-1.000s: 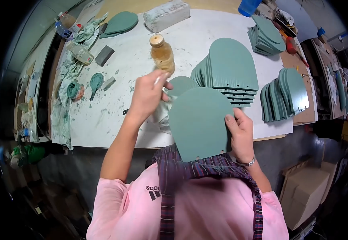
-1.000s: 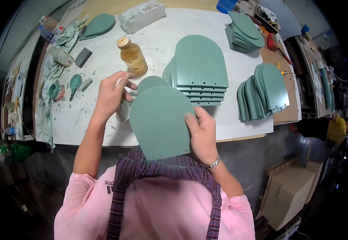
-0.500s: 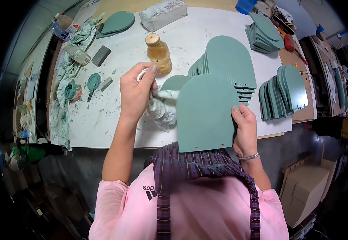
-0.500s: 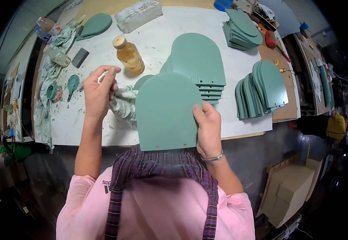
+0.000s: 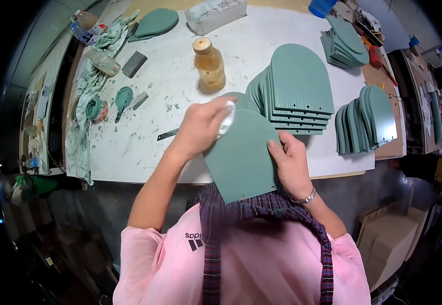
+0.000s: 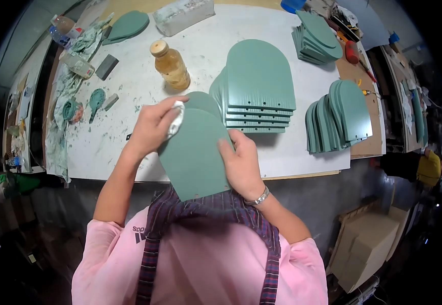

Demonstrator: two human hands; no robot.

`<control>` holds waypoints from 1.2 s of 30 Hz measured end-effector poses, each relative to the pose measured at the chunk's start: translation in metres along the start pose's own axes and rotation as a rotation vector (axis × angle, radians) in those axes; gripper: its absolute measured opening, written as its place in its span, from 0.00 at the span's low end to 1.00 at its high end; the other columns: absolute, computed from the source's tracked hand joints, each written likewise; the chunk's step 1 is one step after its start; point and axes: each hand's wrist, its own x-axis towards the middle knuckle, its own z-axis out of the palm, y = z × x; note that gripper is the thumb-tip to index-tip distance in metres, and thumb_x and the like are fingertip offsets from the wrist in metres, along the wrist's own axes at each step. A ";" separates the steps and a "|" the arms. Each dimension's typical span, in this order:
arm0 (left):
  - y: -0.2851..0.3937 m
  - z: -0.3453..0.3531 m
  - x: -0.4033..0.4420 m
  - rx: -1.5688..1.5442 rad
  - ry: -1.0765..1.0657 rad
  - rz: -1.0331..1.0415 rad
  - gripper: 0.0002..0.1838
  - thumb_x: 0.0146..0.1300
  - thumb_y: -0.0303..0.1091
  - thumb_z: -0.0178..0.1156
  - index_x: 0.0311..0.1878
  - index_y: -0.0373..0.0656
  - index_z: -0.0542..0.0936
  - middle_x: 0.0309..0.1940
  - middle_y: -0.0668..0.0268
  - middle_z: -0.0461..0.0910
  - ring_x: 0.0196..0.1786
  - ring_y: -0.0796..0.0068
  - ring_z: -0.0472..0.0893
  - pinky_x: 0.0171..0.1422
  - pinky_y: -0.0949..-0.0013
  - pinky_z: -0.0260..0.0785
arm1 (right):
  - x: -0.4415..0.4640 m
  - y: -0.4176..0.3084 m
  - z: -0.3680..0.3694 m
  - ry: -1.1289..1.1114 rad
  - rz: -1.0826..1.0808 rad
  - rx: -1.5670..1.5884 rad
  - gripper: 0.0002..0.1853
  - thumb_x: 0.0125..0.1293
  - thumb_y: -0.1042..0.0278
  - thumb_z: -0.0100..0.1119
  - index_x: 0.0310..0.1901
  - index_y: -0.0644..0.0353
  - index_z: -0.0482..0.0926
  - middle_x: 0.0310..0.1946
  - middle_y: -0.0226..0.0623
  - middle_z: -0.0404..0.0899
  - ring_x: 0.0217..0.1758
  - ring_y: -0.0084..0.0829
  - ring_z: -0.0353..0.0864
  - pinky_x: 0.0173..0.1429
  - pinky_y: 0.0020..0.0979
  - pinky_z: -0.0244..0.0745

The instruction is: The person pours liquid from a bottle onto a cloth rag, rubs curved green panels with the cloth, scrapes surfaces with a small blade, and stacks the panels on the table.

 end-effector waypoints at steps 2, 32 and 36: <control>-0.022 0.004 0.000 -0.048 0.157 0.066 0.18 0.70 0.30 0.53 0.62 0.40 0.75 0.35 0.62 0.83 0.37 0.75 0.82 0.44 0.70 0.75 | 0.004 0.008 0.000 0.004 -0.044 0.009 0.10 0.67 0.70 0.55 0.39 0.71 0.77 0.27 0.34 0.76 0.31 0.18 0.67 0.37 0.25 0.67; -0.169 -0.003 -0.071 0.582 0.390 -0.045 0.16 0.53 0.25 0.66 0.46 0.44 0.79 0.37 0.63 0.78 0.45 0.58 0.77 0.49 0.59 0.72 | 0.200 -0.072 -0.123 -0.258 -0.405 -0.844 0.17 0.68 0.60 0.56 0.42 0.71 0.81 0.20 0.38 0.76 0.28 0.26 0.75 0.43 0.30 0.72; -0.184 0.000 -0.076 0.618 0.413 0.026 0.15 0.53 0.25 0.66 0.46 0.44 0.78 0.34 0.62 0.76 0.41 0.58 0.77 0.45 0.58 0.72 | 0.188 -0.074 -0.098 -0.133 -0.430 -1.076 0.13 0.65 0.65 0.58 0.48 0.58 0.85 0.30 0.39 0.74 0.35 0.35 0.75 0.44 0.32 0.70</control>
